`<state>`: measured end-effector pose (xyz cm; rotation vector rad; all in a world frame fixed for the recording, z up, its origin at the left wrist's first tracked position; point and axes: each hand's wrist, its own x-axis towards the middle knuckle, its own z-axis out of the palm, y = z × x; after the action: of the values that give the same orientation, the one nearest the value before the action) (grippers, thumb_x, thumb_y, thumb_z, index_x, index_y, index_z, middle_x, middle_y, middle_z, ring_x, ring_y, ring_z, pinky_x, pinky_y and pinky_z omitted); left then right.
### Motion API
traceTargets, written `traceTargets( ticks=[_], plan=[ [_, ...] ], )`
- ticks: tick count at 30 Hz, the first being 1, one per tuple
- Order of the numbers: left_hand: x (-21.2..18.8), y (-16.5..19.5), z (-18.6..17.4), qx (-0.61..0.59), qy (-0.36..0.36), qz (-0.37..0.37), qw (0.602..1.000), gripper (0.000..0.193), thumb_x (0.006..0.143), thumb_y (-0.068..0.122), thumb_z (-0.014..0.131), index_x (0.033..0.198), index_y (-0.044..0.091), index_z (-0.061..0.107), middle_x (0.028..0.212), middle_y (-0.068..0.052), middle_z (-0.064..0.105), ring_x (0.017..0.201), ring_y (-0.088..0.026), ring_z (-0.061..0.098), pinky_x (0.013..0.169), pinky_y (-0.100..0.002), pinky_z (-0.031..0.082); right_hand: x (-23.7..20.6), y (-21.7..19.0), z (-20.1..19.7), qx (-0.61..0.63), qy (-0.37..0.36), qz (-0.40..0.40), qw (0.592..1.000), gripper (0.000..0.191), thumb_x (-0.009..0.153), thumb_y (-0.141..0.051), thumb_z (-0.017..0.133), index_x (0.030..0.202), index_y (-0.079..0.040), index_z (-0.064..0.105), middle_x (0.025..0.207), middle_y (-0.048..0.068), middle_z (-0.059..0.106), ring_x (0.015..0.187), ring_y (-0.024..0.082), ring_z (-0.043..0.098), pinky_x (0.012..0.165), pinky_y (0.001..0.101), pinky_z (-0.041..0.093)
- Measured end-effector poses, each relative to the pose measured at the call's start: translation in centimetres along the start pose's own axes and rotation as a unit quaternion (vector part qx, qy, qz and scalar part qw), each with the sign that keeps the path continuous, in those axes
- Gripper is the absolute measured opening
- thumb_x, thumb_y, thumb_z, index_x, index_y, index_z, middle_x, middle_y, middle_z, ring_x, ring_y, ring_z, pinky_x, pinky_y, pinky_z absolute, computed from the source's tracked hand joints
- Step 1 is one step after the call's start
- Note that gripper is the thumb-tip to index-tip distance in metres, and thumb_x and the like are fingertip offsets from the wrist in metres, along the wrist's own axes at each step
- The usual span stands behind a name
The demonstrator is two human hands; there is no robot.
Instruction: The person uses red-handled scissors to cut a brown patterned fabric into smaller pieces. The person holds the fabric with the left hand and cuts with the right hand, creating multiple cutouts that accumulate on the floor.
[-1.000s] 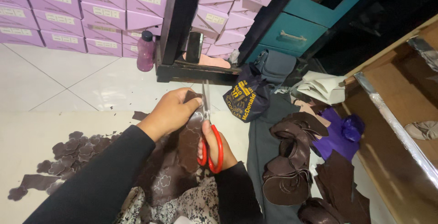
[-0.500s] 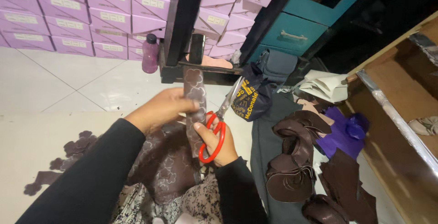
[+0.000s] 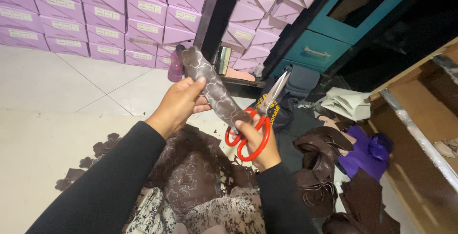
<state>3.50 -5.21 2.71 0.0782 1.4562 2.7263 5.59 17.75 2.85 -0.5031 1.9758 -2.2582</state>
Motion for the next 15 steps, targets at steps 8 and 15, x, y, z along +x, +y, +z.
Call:
traceTargets(
  ticks=[8, 15],
  plan=[
    [-2.3, 0.1, 2.0, 0.116, -0.098, -0.001, 0.988, 0.034, 0.095, 0.032, 0.064, 0.122, 0.012, 0.073, 0.114, -0.002, 0.075, 0.105, -0.015, 0.069, 0.087, -0.035, 0.057, 1.5, -2.5, 1.0, -0.035, -0.005, 0.012, 0.999, 0.022, 0.101, -0.02, 0.065, 0.108, 0.001, 0.063, 0.088, 0.005, 0.065, 0.073, 0.013, 0.062, 0.065, 0.0296, 0.051],
    [-1.4, 0.2, 1.6, 0.127, -0.043, 0.002, 0.991, 0.037, 0.095, 0.033, 0.062, 0.124, 0.014, 0.073, 0.116, 0.001, 0.075, 0.107, -0.014, 0.071, 0.087, -0.034, 0.059, 3.5, -1.5, 0.1, -0.007, -0.018, -0.017, 1.0, 0.023, 0.095, -0.015, 0.07, 0.111, -0.001, 0.062, 0.094, 0.001, 0.068, 0.084, 0.009, 0.065, 0.075, 0.0276, 0.054]
  ],
)
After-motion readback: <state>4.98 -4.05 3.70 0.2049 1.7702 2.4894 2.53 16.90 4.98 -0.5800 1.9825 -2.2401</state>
